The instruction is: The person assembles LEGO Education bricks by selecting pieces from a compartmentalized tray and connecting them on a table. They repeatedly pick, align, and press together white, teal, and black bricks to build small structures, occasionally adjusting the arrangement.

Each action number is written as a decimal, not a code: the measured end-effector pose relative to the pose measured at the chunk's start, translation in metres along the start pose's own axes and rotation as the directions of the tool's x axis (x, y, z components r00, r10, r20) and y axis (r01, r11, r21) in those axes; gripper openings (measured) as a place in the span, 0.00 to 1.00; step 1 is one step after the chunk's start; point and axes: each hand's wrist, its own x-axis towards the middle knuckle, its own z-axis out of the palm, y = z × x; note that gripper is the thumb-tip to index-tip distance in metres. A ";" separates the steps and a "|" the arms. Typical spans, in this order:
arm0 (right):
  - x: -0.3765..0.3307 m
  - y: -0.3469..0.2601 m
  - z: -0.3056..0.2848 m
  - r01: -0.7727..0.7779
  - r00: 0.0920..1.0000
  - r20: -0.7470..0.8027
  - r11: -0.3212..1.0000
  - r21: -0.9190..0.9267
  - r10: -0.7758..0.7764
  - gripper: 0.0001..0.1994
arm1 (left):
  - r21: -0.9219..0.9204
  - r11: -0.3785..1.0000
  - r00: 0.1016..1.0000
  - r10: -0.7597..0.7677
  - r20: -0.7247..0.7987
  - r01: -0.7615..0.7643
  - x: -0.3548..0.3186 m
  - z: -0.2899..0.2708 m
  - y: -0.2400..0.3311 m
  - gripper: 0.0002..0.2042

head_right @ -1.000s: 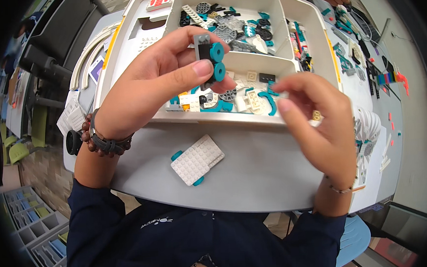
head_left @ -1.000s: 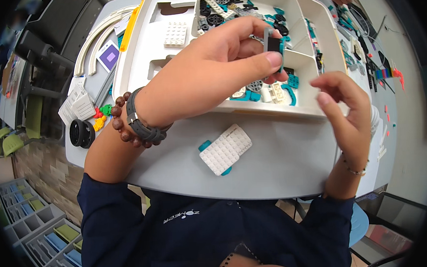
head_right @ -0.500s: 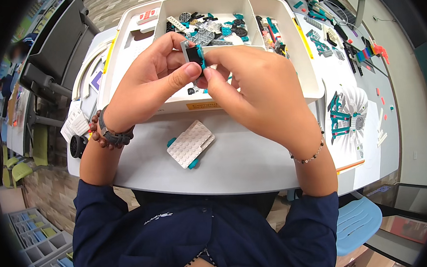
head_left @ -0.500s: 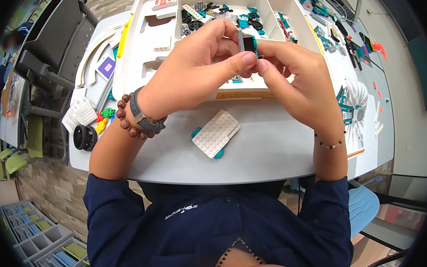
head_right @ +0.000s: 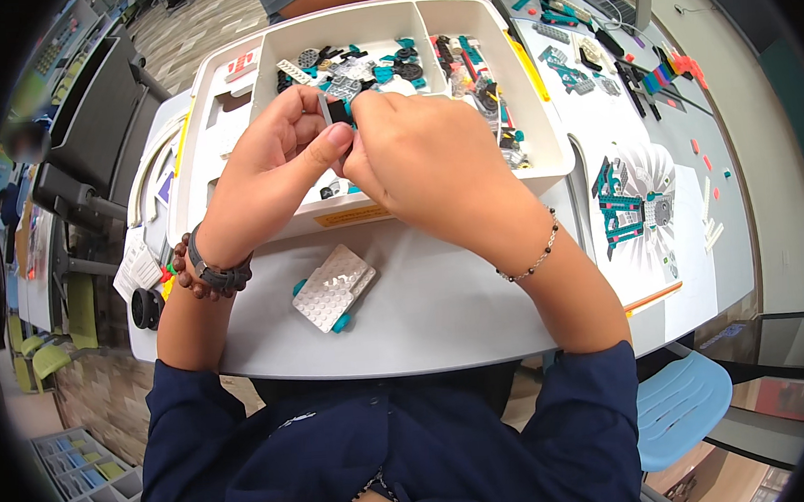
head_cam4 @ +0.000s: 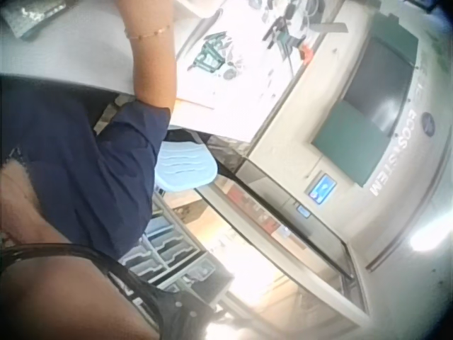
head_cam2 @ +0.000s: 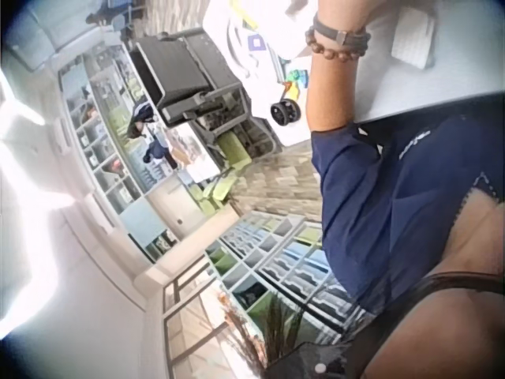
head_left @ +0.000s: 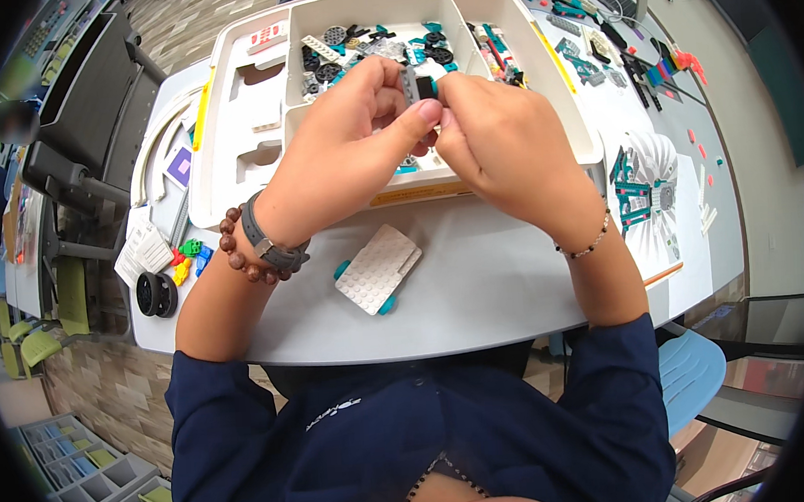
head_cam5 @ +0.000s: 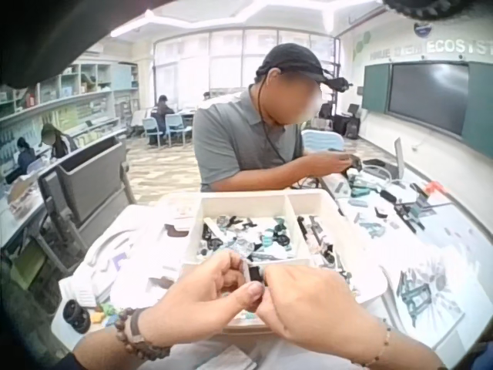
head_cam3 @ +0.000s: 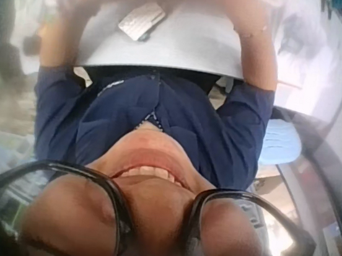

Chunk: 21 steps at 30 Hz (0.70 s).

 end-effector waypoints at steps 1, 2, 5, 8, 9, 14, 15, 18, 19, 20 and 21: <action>-0.002 0.003 -0.004 -0.032 0.999 0.019 0.999 -0.002 0.032 0.10 | 0.030 1.000 1.000 -0.008 0.016 0.008 0.004 0.005 0.002 0.13; -0.003 0.007 -0.009 -0.063 0.997 0.039 0.998 -0.004 0.063 0.11 | 0.061 0.998 0.999 -0.017 0.030 0.015 0.009 0.009 0.004 0.13; -0.011 0.023 -0.025 -0.146 0.985 0.097 0.987 0.067 0.139 0.11 | 0.118 0.993 0.999 -0.008 0.051 0.002 0.031 0.025 0.006 0.14; -0.019 0.039 -0.033 -0.166 0.971 0.184 0.985 0.053 0.154 0.10 | 0.214 0.973 0.995 0.085 0.042 -0.092 0.048 0.043 0.003 0.13; -0.022 0.044 -0.035 -0.181 0.968 0.184 0.982 0.052 0.169 0.10 | 0.258 0.963 0.996 0.073 0.045 -0.083 0.050 0.048 0.005 0.13; -0.036 0.064 -0.040 -0.154 0.986 0.094 0.976 0.154 0.141 0.08 | 0.110 0.993 0.997 0.025 0.073 -0.033 0.059 0.066 -0.003 0.13; -0.037 0.067 -0.039 -0.130 0.990 0.066 0.983 0.129 0.122 0.08 | 0.024 0.999 0.997 0.020 0.081 -0.022 0.060 0.067 -0.005 0.13; -0.038 0.072 -0.039 -0.090 0.996 0.017 0.995 0.044 0.090 0.08 | 0.005 1.000 0.991 -0.020 0.134 0.019 0.066 0.065 -0.002 0.13; -0.036 0.072 -0.044 -0.084 0.996 0.015 0.996 0.019 0.083 0.08 | 0.018 0.999 0.987 -0.029 0.155 0.026 0.068 0.063 -0.001 0.13; -0.035 0.072 -0.047 -0.077 0.997 0.013 0.997 -0.006 0.077 0.09 | 0.002 0.999 0.984 -0.033 0.175 0.033 0.069 0.062 -0.002 0.14; -0.035 0.073 -0.047 -0.086 0.996 0.020 0.996 -0.024 0.087 0.09 | -0.014 0.999 0.986 -0.028 0.163 0.031 0.069 0.064 -0.003 0.13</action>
